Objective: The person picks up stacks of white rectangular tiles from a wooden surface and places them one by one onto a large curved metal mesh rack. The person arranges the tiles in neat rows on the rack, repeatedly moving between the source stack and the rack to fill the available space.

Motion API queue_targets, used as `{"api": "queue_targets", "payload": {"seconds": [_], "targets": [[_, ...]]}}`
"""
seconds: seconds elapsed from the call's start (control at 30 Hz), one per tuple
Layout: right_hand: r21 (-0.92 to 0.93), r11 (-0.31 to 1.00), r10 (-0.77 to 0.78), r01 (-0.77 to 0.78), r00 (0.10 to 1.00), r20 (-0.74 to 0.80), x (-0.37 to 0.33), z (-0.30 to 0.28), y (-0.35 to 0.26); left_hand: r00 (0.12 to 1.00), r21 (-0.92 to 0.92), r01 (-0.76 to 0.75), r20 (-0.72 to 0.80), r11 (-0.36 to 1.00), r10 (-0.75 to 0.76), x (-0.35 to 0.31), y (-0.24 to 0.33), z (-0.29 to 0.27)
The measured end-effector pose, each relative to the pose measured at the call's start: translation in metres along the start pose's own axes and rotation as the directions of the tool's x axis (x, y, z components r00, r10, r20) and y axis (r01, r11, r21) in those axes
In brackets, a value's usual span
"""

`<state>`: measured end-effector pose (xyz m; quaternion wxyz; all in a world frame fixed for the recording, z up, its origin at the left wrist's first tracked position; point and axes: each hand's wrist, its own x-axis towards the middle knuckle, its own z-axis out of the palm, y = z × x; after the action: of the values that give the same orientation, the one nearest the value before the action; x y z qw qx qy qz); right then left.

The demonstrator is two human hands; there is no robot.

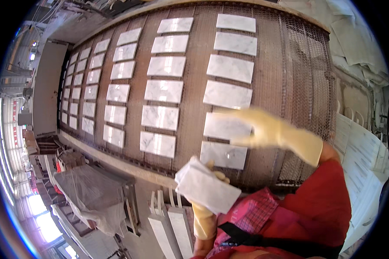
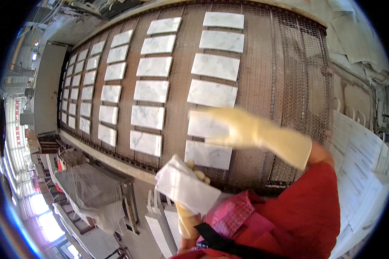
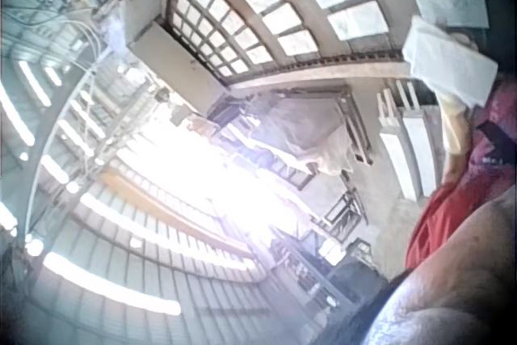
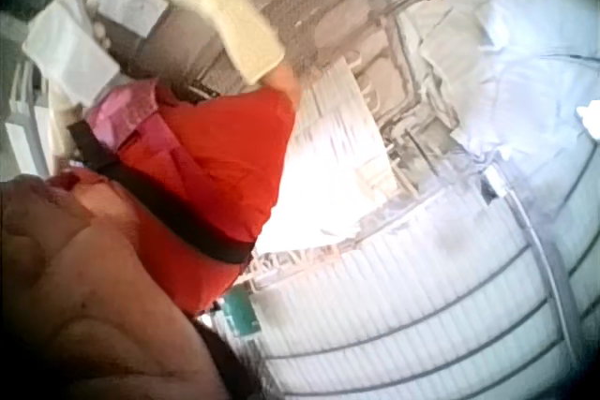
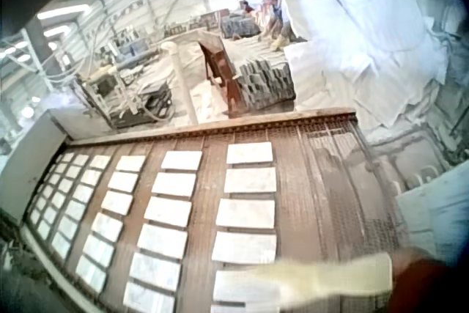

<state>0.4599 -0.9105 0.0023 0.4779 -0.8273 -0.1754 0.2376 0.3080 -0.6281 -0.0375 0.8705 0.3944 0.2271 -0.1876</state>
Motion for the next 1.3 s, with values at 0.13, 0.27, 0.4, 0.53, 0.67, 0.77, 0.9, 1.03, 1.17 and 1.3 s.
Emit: {"api": "queue_targets", "payload": {"seconds": [0.13, 0.27, 0.4, 0.53, 0.67, 0.77, 0.9, 1.03, 1.17, 1.3], "targets": [[0.196, 0.968, -0.172, 0.158, 0.984, 0.055, -0.055, 0.101, -0.027, 0.964, 0.48, -0.264, 0.166, 0.837, 0.209, 0.013, -0.007, -0.03], [0.12, 0.987, -0.077, 0.102, 0.977, -0.198, -0.071, 0.167, -0.035, 0.996, -0.059, -0.081, -0.042, 0.995, 0.078, -0.007, -0.013, -0.01], [0.151, 0.968, 0.211, -0.199, 0.975, -0.07, -0.076, 0.185, -0.052, 0.976, 0.05, 0.041, -0.215, 0.998, -0.029, -0.028, -0.025, -0.035], [0.185, 0.957, 0.236, -0.225, 0.971, -0.039, -0.082, 0.201, -0.054, 0.948, 0.164, -0.048, -0.303, 0.985, 0.096, -0.054, -0.025, -0.013], [0.325, 0.912, 0.266, -0.248, 0.964, -0.011, -0.092, 0.212, -0.059, 0.966, 0.28, -0.163, -0.152, 0.946, 0.211, -0.065, -0.035, -0.036], [0.374, 0.91, 0.226, -0.18, 0.971, -0.082, -0.098, 0.219, -0.064, 0.98, 0.238, -0.17, -0.064, 0.956, 0.19, -0.067, -0.031, -0.042], [0.375, 0.914, 0.229, -0.157, 0.961, -0.157, -0.109, 0.222, -0.055, 0.995, 0.072, -0.059, 0.083, 0.996, 0.053, -0.067, -0.031, -0.041], [0.648, 0.761, 0.177, -0.024, 0.969, -0.171, -0.128, 0.204, -0.049, 0.982, -0.016, 0.059, 0.179, 0.998, -0.056, -0.063, -0.029, -0.039], [0.603, 0.793, 0.269, -0.088, 0.939, -0.215, -0.159, 0.17, -0.044, 0.935, -0.157, 0.105, 0.351, 0.982, -0.044, -0.045, -0.038, -0.063], [-0.22, 0.93, 0.196, -0.295, 0.903, -0.383, -0.195, 0.13, 0.018, 0.957, -0.106, -0.014, 0.287, 0.994, 0.044, -0.057, -0.03, -0.052]]}}
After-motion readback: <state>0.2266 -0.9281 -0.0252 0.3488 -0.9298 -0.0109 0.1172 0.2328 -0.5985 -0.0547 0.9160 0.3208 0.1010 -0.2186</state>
